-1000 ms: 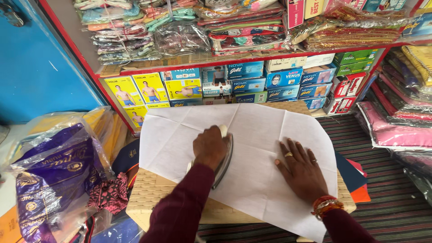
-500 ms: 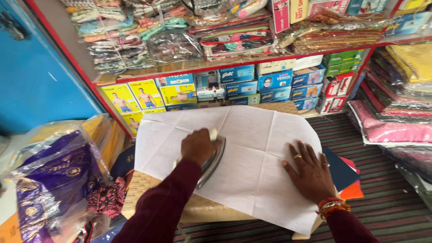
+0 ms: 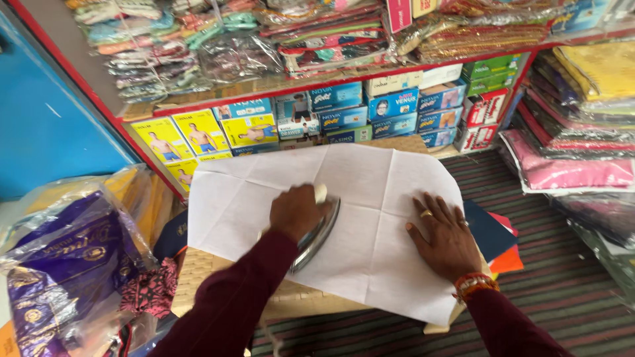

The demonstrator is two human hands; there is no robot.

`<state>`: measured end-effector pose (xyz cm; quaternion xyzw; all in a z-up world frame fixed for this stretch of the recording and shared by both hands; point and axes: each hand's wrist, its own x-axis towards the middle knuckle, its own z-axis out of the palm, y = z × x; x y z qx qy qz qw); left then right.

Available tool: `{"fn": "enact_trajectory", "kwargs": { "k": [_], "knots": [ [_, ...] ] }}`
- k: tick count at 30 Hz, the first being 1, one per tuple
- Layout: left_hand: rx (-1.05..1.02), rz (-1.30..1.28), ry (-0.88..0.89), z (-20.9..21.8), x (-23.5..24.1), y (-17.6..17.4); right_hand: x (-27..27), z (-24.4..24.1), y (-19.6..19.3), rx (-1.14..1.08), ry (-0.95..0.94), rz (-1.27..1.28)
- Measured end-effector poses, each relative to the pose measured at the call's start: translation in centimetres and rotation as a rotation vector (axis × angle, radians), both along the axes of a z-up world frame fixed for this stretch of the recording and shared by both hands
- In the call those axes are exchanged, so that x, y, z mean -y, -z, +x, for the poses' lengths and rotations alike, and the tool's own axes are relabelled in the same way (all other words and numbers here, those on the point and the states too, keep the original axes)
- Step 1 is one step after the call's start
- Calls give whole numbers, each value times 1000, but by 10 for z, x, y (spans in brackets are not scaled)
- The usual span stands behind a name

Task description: The person irons a white cloth on a small wooden table using a handheld electric iron. They repeatedly smooth the fabric, lift and reposition it, and continue ironing different sections until the cloth appears flat.

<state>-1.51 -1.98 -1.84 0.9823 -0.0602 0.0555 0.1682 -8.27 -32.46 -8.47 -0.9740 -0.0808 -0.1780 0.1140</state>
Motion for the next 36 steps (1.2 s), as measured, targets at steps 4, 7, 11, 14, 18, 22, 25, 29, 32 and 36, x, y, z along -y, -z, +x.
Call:
{"fn": "enact_trajectory", "kwargs": {
  "k": [4, 7, 11, 14, 18, 22, 25, 29, 32, 36],
  "knots": [
    [90, 1, 17, 18, 25, -6, 0, -3, -7, -15, -87, 19],
    [31, -18, 38, 4, 31, -10, -1, -5, -11, -17, -145, 13],
    [-74, -4, 81, -35, 32, -8, -3, -5, -10, -54, -177, 36],
    [-66, -28, 98, -34, 41, -7, -5, -3, -8, -72, -165, 9],
    [98, -118, 135, -12, 73, -9, -5, -3, -12, -77, -146, -12],
    [143, -86, 201, -11, 94, -9, -4, -6, -15, -60, -151, 45],
    [112, -55, 304, -31, 76, -6, -5, -6, -15, -45, -148, 61],
    [-51, -47, 227, -32, 28, -14, -3, -7, -13, -34, -149, 60],
    [11, 15, 132, -19, 15, -20, -5, -5, -12, -22, -147, 73],
    [152, -66, 205, -13, 42, -16, -5, -3, -13, -15, -144, 64]
  ]
}}
